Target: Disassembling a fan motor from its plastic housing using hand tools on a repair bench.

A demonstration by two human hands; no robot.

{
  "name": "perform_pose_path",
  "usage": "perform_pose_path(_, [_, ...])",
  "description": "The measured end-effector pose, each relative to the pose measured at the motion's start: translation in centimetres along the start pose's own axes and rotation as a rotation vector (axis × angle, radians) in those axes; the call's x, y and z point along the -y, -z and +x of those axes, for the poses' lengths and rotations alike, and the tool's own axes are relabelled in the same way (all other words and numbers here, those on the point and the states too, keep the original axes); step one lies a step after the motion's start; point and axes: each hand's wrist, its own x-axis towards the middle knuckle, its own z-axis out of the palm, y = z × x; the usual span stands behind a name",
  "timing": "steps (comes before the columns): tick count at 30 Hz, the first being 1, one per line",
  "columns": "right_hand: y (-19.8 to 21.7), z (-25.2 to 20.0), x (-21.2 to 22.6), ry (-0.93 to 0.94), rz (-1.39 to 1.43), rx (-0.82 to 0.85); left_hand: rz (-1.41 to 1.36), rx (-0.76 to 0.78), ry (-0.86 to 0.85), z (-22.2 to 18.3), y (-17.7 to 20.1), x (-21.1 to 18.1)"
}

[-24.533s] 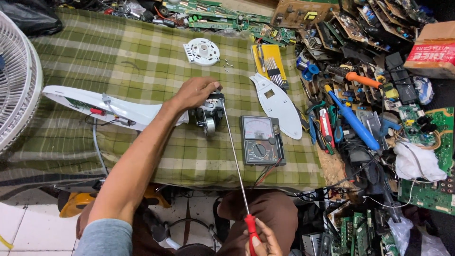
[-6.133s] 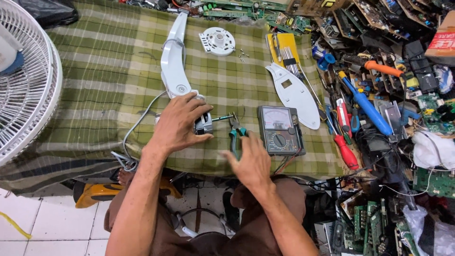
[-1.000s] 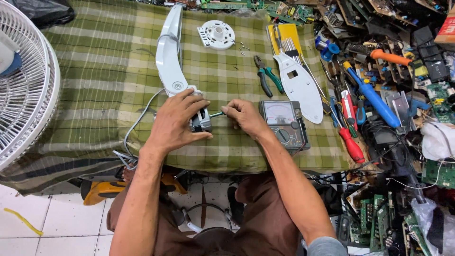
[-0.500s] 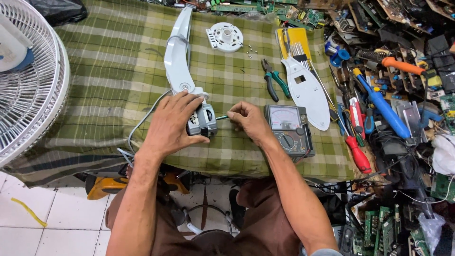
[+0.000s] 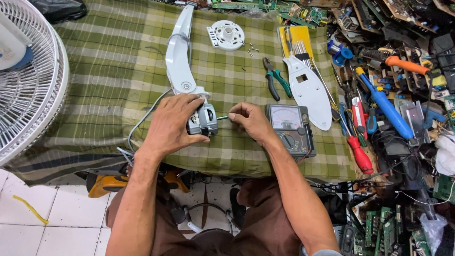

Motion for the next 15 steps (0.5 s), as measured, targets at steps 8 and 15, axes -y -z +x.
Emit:
perform_pose_path(8, [-0.7, 0.1, 0.6, 0.183, -0.262, 0.046, 0.001, 0.012, 0.011, 0.1, -0.1, -0.2])
perform_pose_path(15, [-0.5, 0.0, 1.0, 0.280, -0.361, 0.040, 0.016, 0.039, 0.016, 0.2, 0.2, -0.3])
